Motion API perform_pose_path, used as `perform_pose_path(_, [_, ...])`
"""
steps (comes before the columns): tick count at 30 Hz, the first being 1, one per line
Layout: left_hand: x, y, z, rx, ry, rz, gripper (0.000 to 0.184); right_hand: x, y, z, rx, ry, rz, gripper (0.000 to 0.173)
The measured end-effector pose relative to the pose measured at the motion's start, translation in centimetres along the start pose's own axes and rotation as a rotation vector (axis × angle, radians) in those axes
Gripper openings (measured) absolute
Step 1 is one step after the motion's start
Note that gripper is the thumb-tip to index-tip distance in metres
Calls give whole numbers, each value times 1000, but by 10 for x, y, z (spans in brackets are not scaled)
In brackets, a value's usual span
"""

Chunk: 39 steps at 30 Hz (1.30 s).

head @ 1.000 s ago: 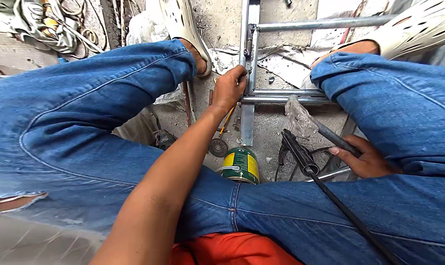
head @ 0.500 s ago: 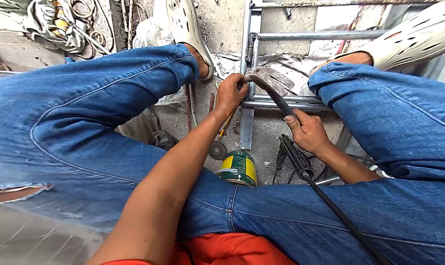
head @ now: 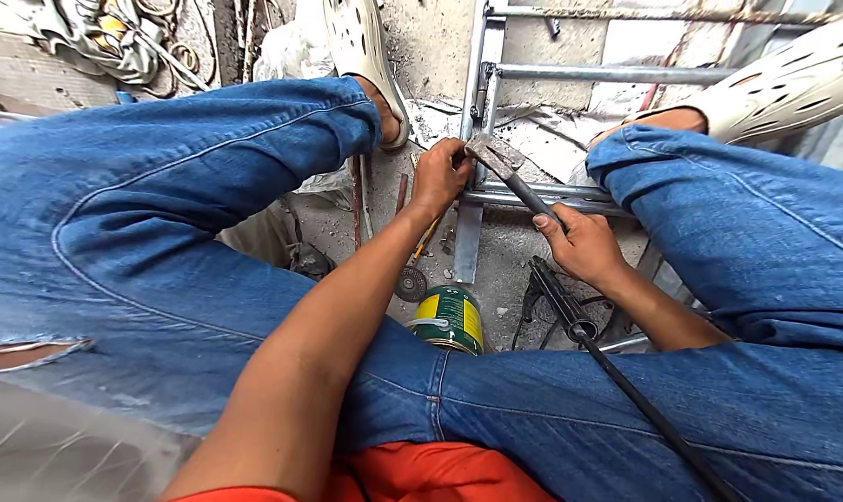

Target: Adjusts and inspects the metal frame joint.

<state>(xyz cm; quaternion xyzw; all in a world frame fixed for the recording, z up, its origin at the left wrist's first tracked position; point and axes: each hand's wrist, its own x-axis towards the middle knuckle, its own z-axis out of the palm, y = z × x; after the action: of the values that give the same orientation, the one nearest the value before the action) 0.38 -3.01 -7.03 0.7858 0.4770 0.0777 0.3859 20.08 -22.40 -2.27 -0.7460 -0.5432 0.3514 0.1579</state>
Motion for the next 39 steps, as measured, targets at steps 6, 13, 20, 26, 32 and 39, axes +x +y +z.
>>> perform_pose_path(6, [-1,1,-1,-16,-9,-17,15,-1,0,-1,14,64,-72,57])
perform_pose_path(13, [-2,-1,0,-4,13,-15,16,2,-2,-3,7,63,-93,55])
perform_pose_path(20, [-3,0,-3,8,22,-14,16,3,-12,-13,-77,-29,2,60])
perform_pose_path(26, [-6,1,-6,21,66,-6,15,1,-22,-20,-50,39,-73,57])
perform_pose_path(32, [-3,-10,-3,-38,88,-12,15,3,-15,-22,-96,-8,-68,59])
perform_pose_path(39, [-3,-17,-1,-163,108,-11,12,6,-29,-28,-127,-93,29,58])
